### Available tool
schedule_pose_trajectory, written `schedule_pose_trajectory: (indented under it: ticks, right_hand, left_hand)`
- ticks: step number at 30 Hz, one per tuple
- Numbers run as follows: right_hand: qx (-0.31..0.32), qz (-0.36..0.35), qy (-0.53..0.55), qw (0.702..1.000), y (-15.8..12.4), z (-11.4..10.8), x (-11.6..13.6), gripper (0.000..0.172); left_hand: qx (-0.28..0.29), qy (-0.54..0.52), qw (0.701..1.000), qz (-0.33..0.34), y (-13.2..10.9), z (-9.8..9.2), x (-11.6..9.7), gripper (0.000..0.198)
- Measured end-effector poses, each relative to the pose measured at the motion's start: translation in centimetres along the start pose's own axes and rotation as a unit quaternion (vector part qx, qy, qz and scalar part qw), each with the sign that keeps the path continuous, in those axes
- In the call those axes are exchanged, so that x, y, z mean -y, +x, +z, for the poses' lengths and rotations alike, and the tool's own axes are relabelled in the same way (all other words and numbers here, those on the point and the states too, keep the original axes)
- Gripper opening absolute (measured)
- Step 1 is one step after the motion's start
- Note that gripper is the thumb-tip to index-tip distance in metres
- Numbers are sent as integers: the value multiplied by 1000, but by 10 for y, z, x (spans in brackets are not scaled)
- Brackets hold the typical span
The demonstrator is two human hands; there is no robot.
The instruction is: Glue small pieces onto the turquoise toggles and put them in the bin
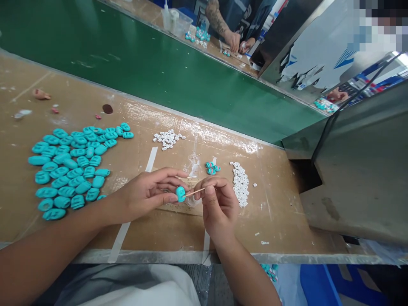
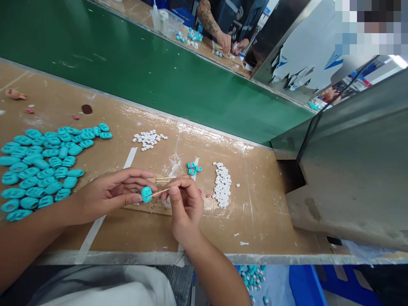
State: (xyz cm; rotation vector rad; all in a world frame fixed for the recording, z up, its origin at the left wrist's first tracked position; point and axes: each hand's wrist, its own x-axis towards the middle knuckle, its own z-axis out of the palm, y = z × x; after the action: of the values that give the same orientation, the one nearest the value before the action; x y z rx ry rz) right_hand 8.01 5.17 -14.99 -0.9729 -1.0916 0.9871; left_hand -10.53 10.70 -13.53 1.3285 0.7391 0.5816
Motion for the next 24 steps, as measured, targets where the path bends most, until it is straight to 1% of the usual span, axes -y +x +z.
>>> schedule_pose_trajectory:
  ticks: [2,3,6,9,11,13,15,17,20,24]
  right_hand:
    - [-4,2,-3,1000,2,-2,1,12]
    - [-8,1,-6,1000,4,-3,2,13]
    - [-16,-1,-49,999,7,-4,4,16]
    - [17,21,-127,992,7,-2,2,17]
    - [45,26,-172,984,5,0,-2,15]
    - [62,7,-215,975,2,1,-7,13]
    - [72,-21,-254,964,0,2,-10,13]
    - [81,-35,-282,955,0,2,-11,13]
    - [84,-36,-298,950,0,2,-11,13]
    - [67,-35,-300,951,2,1,-9,13]
  left_hand:
    - [-25,10,1000,2,1,-2,-2,37]
    - [-49,15,999,6,2,-3,-4,36]
    - [-159,47,985,39,6,-13,-7,34]
    - [-264,79,959,68,11,-25,-7,33]
    - [-294,75,950,69,12,-30,-6,31]
    - [-291,53,953,64,12,-32,-5,29]
    - [-272,19,961,47,12,-32,-4,28]
    - [-244,-26,969,18,11,-29,-5,29]
    - [-216,-94,972,-19,11,-27,-5,27]
    - [-211,-140,967,-30,11,-26,-5,25]
